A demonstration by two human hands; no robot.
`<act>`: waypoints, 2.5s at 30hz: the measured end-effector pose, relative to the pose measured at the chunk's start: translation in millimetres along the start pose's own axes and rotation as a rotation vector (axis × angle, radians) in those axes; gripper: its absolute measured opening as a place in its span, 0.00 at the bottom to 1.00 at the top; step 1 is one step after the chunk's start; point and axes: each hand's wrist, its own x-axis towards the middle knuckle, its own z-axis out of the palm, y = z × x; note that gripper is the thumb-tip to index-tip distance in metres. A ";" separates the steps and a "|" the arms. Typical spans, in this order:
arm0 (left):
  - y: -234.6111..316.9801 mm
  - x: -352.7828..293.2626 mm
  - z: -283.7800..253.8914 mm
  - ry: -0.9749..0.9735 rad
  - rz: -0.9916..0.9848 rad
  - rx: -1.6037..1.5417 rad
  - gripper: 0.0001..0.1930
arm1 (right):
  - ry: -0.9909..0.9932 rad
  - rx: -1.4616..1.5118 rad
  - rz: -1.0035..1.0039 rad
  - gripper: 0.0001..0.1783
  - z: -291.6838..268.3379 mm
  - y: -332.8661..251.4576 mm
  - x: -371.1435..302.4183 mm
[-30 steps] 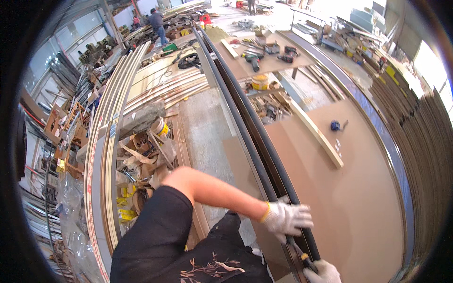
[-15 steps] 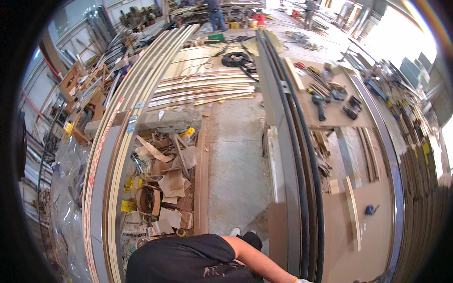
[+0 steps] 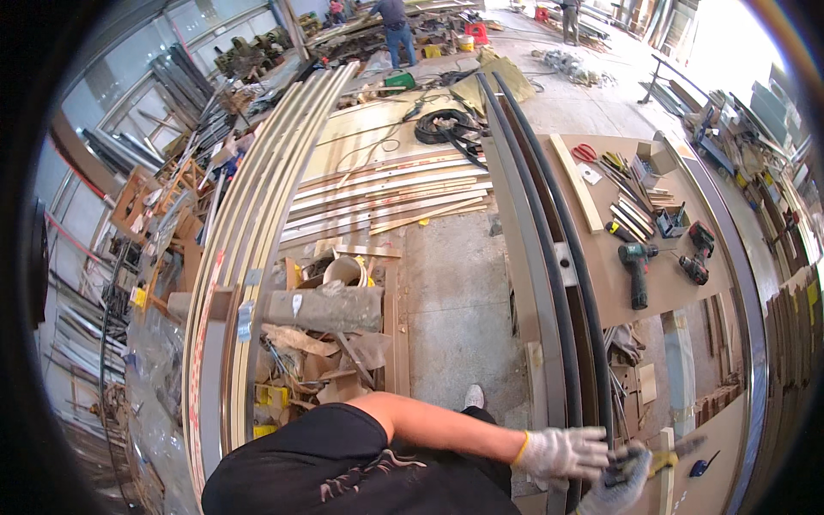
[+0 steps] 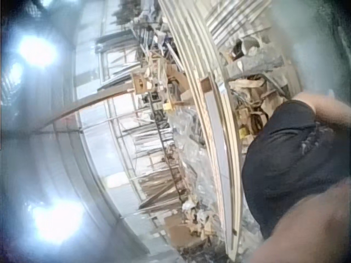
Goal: The person uses pliers to repeatedly tap and secure a black rubber seal into the groove of a long window frame. The person holds the frame with one hand while using the pliers with the other to press the seal along the length of the frame.
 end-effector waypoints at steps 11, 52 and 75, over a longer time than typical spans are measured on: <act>-265.6 -77.0 -284.5 -0.021 -0.203 0.149 0.29 | -0.217 -0.413 -0.095 0.07 411.0 124.9 105.9; -885.3 -125.8 -910.0 -0.617 -0.022 -0.482 0.23 | 1.157 -0.302 -0.537 0.07 904.0 386.9 460.6; -903.7 -110.8 -915.0 -1.202 0.022 -0.332 0.23 | 1.524 -0.320 -0.764 0.07 877.0 388.8 465.4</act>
